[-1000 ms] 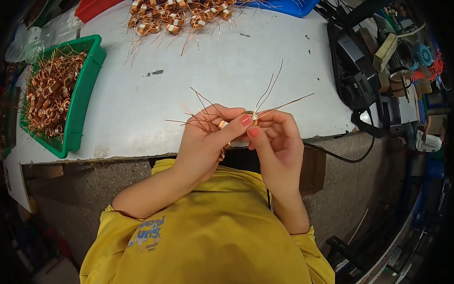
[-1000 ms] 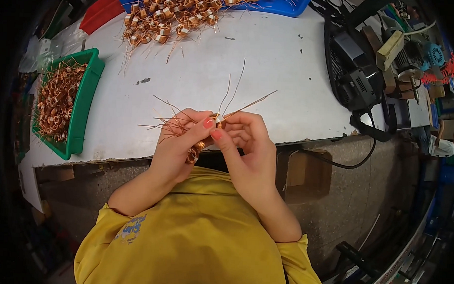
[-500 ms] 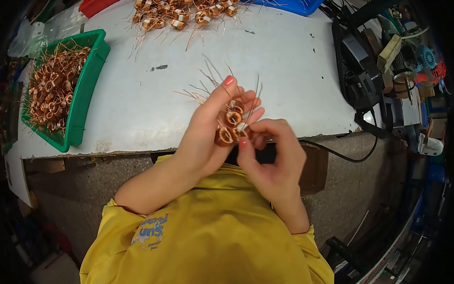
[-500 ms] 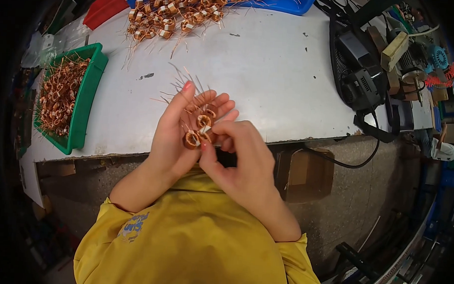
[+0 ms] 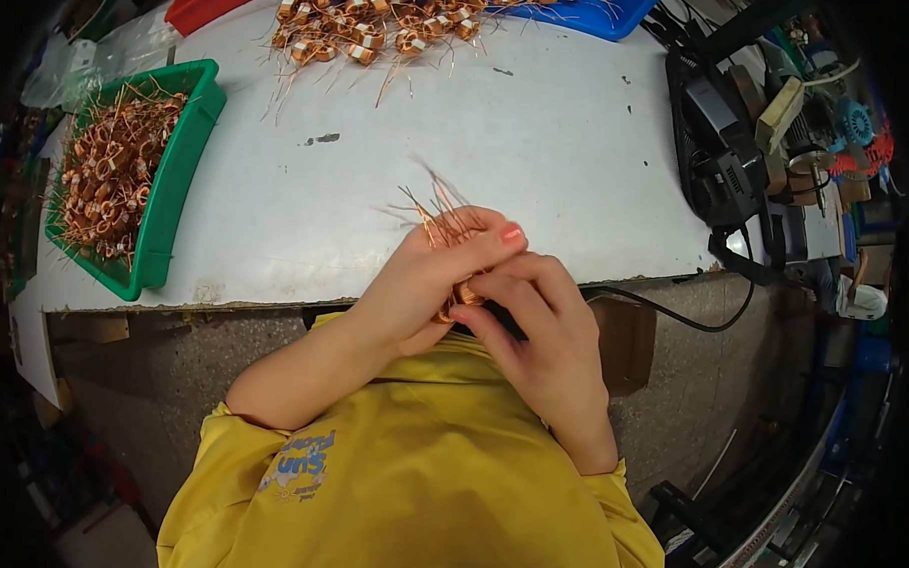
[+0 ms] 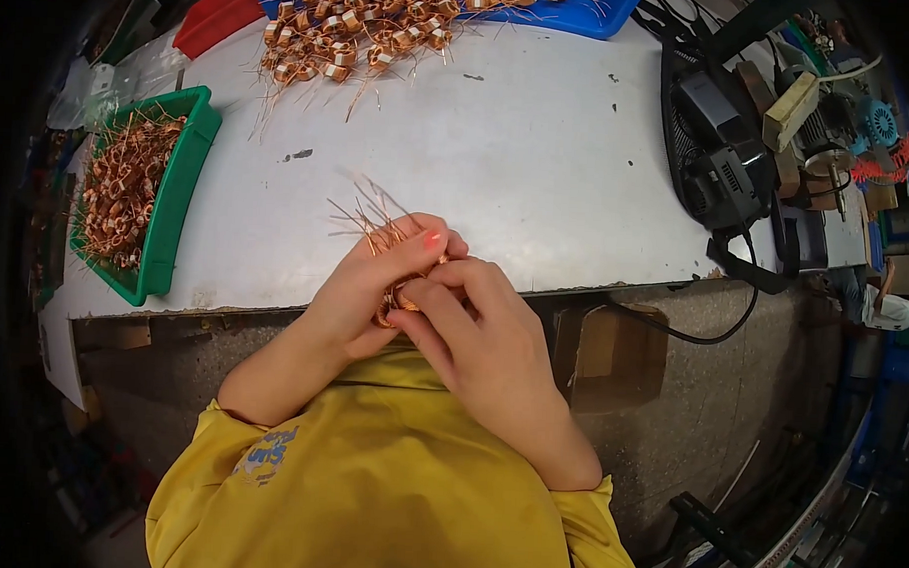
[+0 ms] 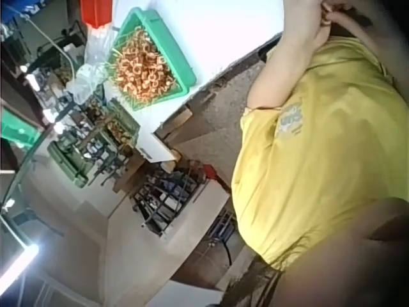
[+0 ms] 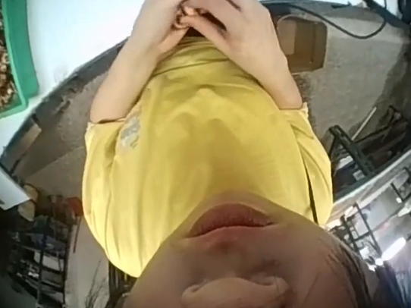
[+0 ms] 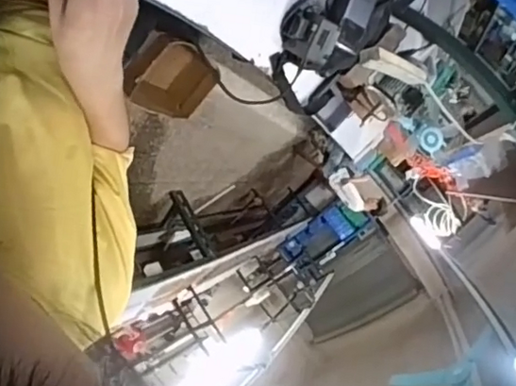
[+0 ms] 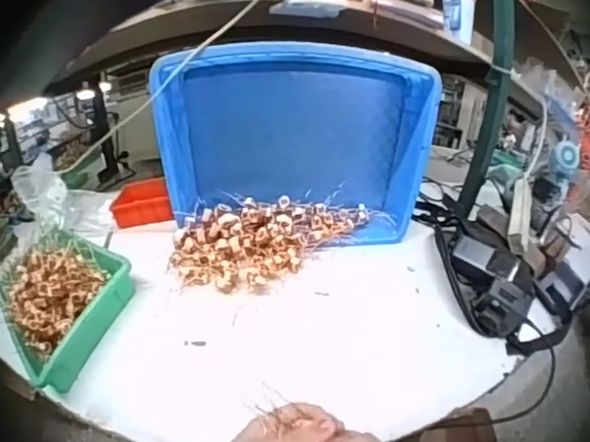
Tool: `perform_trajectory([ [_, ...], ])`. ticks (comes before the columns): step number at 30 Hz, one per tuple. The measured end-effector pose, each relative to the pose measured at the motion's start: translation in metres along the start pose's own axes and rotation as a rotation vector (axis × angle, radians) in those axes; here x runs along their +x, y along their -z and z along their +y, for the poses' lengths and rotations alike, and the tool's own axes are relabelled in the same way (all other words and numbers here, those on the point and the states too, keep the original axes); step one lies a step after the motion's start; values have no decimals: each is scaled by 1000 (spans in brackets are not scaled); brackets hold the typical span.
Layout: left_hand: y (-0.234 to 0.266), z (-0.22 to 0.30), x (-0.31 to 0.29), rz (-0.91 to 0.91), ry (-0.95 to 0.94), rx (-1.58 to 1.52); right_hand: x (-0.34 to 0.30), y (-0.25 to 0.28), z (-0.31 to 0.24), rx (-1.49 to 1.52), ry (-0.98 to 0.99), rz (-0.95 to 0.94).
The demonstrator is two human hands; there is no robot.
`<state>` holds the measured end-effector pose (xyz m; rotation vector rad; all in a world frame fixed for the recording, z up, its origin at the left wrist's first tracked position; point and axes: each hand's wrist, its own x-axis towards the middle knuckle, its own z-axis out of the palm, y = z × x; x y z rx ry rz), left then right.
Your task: Assembling and winding small copper coils on a workbench in a factory setting.
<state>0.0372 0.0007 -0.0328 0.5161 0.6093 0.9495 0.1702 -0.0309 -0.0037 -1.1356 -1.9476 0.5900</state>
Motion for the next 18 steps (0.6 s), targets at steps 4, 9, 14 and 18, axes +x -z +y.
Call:
perform_trajectory([
  [4,13,9,2,-7,153,-134,-4,2,0,-50,-28,-33],
  [9,17,32,-1,83,-640,1044,-9,11,5,-32,-195,38],
  [14,60,57,-1,6,-731,1568,-16,7,17,-81,-175,-63],
  [18,72,74,-8,62,-364,1383,-18,2,19,-58,-126,-98],
])
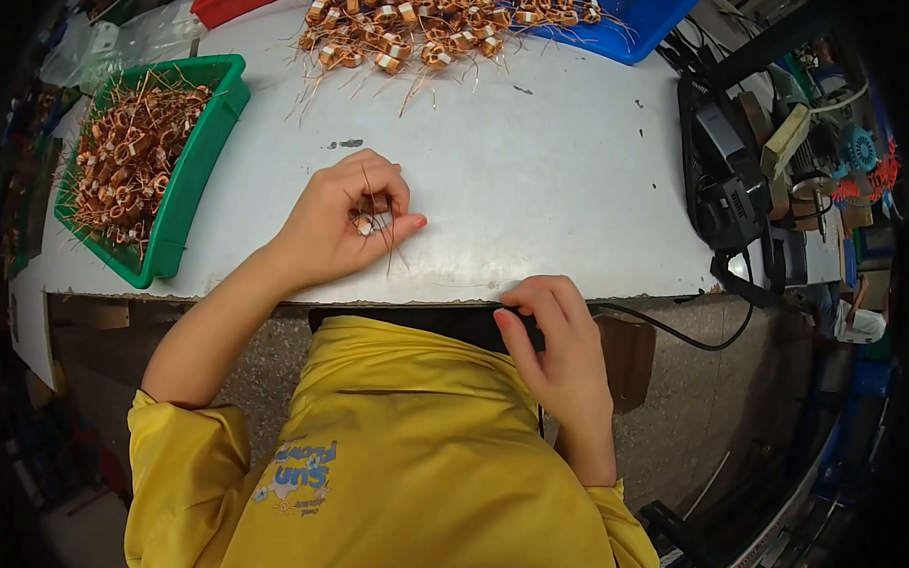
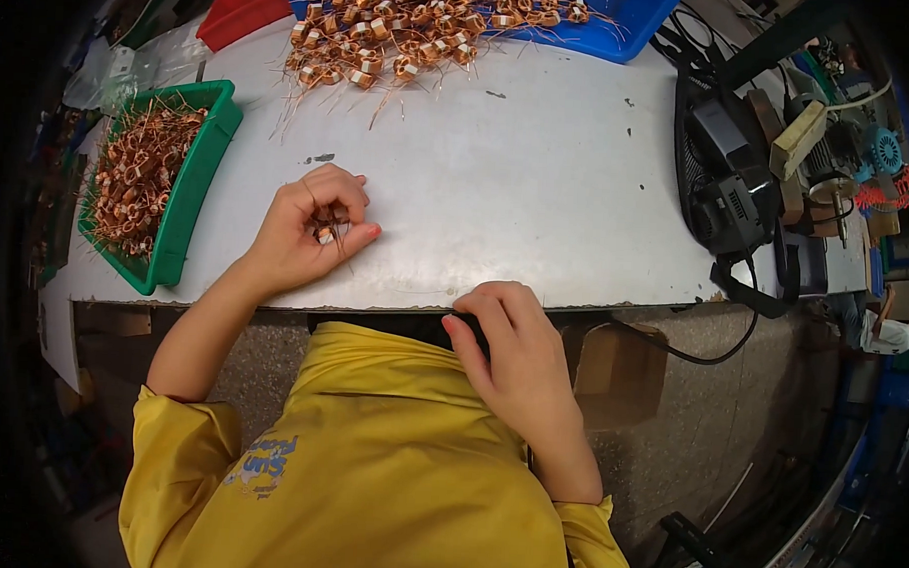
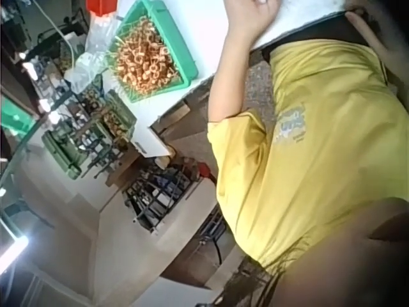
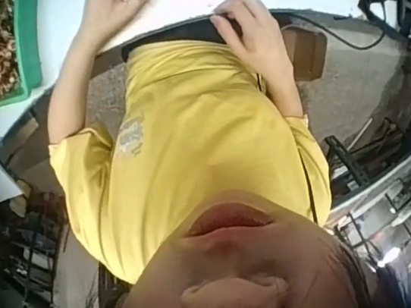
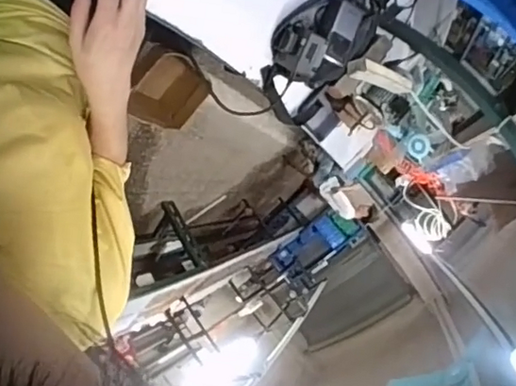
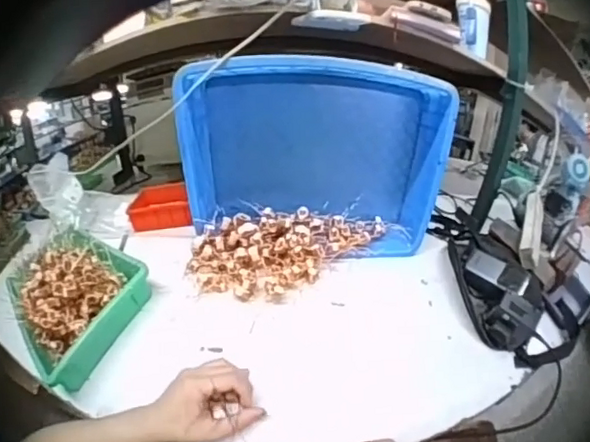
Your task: Assembling and winding small copper coils on a workbench in a factory setting.
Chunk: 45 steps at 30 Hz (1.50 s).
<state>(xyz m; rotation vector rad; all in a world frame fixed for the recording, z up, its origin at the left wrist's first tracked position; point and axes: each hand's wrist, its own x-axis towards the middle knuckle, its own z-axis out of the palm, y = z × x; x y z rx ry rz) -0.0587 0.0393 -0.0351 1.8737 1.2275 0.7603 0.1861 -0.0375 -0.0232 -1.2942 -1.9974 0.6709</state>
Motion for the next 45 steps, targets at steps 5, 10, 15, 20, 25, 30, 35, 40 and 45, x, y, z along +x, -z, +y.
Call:
perform_trajectory([
  [5,8,-10,0,200,-207,134,0,1,-2,-14,33,-35],
  [10,5,-13,-4,213,-260,246,-3,2,-4,-43,29,-85],
  [15,-1,-5,-12,330,-320,379,-5,1,-3,-67,44,-76],
  [20,7,16,-9,380,425,-380,-6,0,-4,-57,37,-71],
  [25,11,20,4,593,533,-1260,-4,0,-3,-42,22,-81],
  [30,8,-3,-1,235,364,-1343,29,6,-9,8,103,-212],
  [35,17,2,-3,177,414,-1607,125,-3,-20,-22,154,-188],
  [40,-1,22,-12,230,515,-1483,205,-52,-10,-554,-30,109],
  [45,-10,28,-28,-67,432,-1646,232,-80,10,-556,-143,158],
])
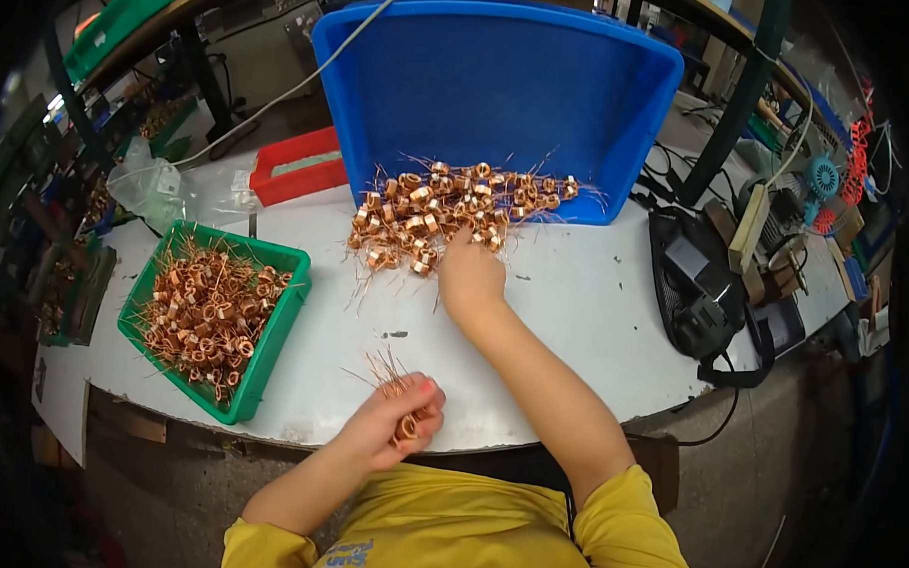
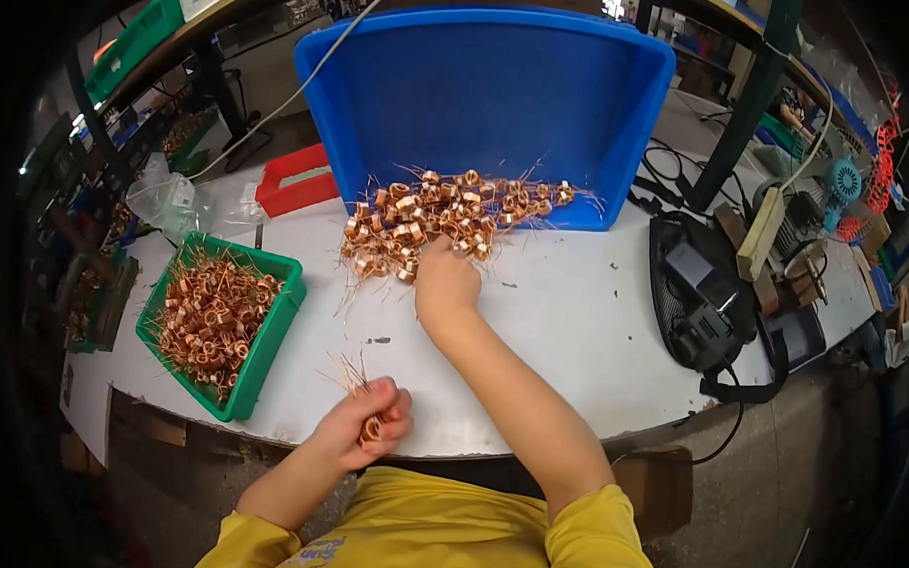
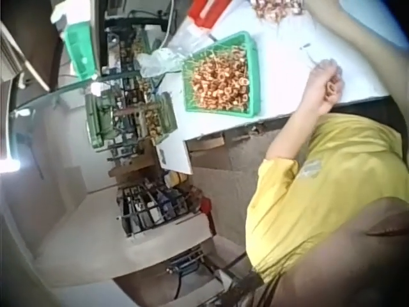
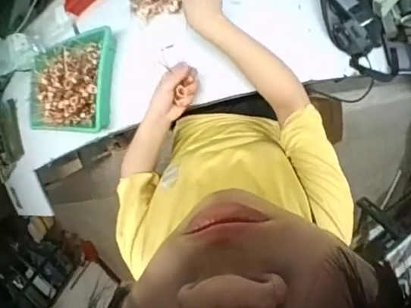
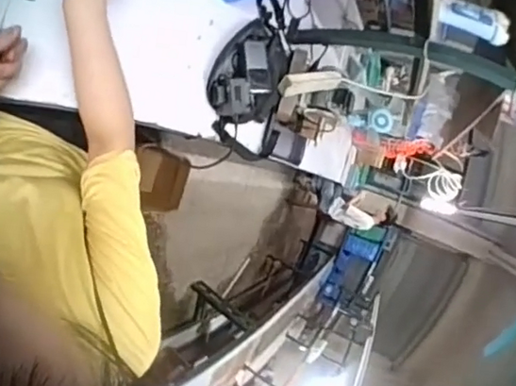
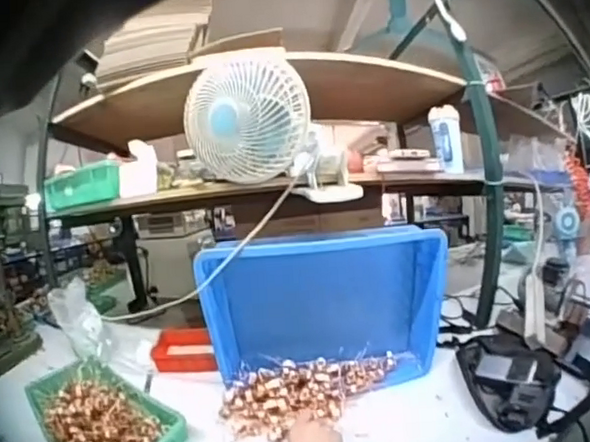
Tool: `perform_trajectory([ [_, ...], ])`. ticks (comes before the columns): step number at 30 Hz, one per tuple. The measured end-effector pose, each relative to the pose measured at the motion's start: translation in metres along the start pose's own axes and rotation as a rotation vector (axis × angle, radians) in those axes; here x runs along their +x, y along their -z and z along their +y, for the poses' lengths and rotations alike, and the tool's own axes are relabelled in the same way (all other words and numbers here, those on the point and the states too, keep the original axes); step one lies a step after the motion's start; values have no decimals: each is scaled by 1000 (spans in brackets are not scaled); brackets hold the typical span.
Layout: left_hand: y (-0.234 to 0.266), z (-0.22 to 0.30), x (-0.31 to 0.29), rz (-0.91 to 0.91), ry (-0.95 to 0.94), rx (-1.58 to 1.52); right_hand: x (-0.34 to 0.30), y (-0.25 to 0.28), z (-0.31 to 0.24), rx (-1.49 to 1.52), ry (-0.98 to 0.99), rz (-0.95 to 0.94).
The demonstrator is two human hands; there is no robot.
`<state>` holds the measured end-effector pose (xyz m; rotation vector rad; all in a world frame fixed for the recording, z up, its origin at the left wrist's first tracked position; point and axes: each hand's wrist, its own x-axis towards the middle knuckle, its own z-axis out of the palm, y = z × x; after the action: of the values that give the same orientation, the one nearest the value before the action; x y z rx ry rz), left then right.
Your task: Assembling and winding small copper coils on a workbench in a factory setting.
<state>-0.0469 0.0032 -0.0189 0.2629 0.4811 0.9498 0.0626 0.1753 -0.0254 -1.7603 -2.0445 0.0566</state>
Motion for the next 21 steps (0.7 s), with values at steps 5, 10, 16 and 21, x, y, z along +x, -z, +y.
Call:
perform_trajectory([
  [5,-16,-7,-5,48,-38,313,-11,13,1,41,50,68],
  [10,-22,18,-15,167,-241,608,-50,55,9,163,72,-27],
  [16,-46,133,-45,475,-1033,1507,-108,107,25,493,-7,-7],
  [21,-14,244,-95,1321,-1148,2211,-119,115,14,617,-98,-157],
])
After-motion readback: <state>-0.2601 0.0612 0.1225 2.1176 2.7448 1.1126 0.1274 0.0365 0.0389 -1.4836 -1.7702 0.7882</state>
